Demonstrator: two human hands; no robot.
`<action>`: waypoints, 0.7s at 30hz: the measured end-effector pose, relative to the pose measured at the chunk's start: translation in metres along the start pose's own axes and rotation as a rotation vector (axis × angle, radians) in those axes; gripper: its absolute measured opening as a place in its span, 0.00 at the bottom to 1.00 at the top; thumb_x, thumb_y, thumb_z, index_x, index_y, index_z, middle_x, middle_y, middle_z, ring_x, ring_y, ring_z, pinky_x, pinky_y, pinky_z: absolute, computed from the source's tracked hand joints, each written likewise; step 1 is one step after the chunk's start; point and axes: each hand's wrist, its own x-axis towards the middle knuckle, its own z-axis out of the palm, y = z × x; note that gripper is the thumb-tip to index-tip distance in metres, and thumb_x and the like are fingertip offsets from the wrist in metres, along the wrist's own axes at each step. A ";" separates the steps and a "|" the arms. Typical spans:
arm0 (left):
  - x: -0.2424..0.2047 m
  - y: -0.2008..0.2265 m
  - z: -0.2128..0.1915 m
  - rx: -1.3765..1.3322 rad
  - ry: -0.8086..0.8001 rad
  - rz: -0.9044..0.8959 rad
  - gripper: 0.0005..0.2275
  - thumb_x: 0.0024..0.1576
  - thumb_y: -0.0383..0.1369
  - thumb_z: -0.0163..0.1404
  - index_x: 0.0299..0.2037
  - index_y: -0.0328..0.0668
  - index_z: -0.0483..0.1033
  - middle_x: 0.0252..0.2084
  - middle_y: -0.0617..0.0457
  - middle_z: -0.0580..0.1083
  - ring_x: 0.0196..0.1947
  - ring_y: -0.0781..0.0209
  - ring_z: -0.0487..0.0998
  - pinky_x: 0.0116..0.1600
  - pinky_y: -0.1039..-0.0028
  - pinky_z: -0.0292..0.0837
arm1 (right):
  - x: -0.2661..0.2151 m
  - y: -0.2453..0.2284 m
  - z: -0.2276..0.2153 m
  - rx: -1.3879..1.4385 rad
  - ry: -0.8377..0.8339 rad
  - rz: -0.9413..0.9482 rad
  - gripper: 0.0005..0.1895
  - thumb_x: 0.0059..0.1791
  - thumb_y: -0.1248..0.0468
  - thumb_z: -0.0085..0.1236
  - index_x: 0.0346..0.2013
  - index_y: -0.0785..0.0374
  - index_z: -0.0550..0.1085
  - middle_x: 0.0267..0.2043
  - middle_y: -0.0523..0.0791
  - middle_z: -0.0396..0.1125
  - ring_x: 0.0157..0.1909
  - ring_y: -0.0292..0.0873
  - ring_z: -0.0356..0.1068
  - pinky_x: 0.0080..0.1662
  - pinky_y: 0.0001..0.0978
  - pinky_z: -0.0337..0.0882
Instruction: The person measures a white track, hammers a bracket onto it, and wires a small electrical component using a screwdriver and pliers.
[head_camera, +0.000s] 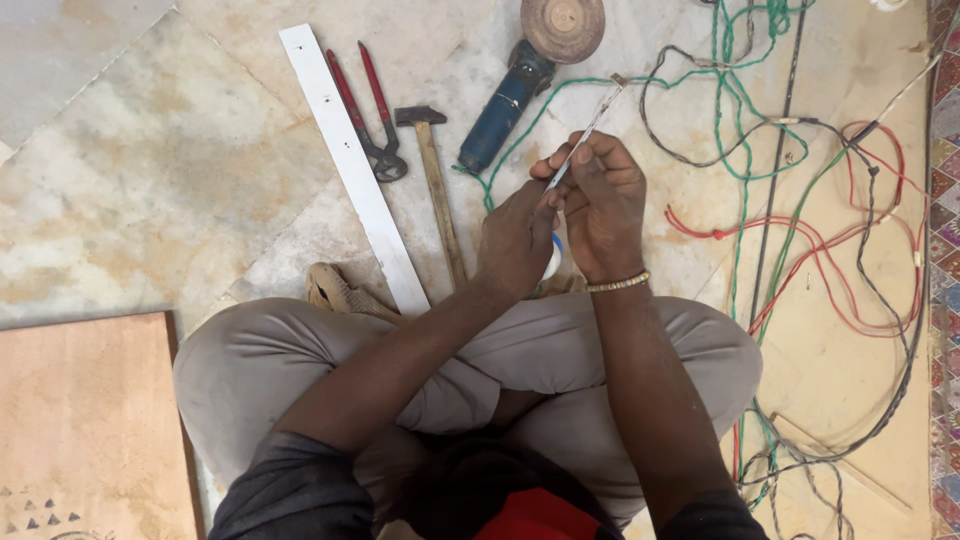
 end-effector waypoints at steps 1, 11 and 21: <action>0.000 0.002 0.000 -0.007 -0.001 -0.007 0.12 0.69 0.36 0.39 0.54 0.38 0.70 0.34 0.43 0.77 0.34 0.46 0.82 0.38 0.58 0.74 | 0.000 0.001 -0.002 0.011 -0.004 0.033 0.08 0.60 0.66 0.53 0.49 0.69 0.72 0.41 0.50 0.72 0.44 0.47 0.77 0.37 0.29 0.75; -0.011 0.007 0.004 -0.254 -0.163 -0.367 0.16 0.68 0.44 0.38 0.47 0.38 0.70 0.29 0.42 0.76 0.26 0.51 0.82 0.33 0.62 0.78 | 0.007 -0.001 -0.009 0.022 0.019 0.060 0.05 0.61 0.66 0.50 0.48 0.66 0.70 0.37 0.49 0.72 0.37 0.45 0.77 0.48 0.41 0.81; -0.011 -0.001 0.001 -0.111 -0.136 -0.298 0.18 0.69 0.47 0.34 0.43 0.40 0.68 0.28 0.45 0.74 0.25 0.53 0.82 0.34 0.62 0.75 | 0.008 0.005 0.000 -0.142 0.134 0.022 0.08 0.58 0.64 0.55 0.46 0.62 0.65 0.38 0.52 0.74 0.37 0.45 0.78 0.31 0.32 0.75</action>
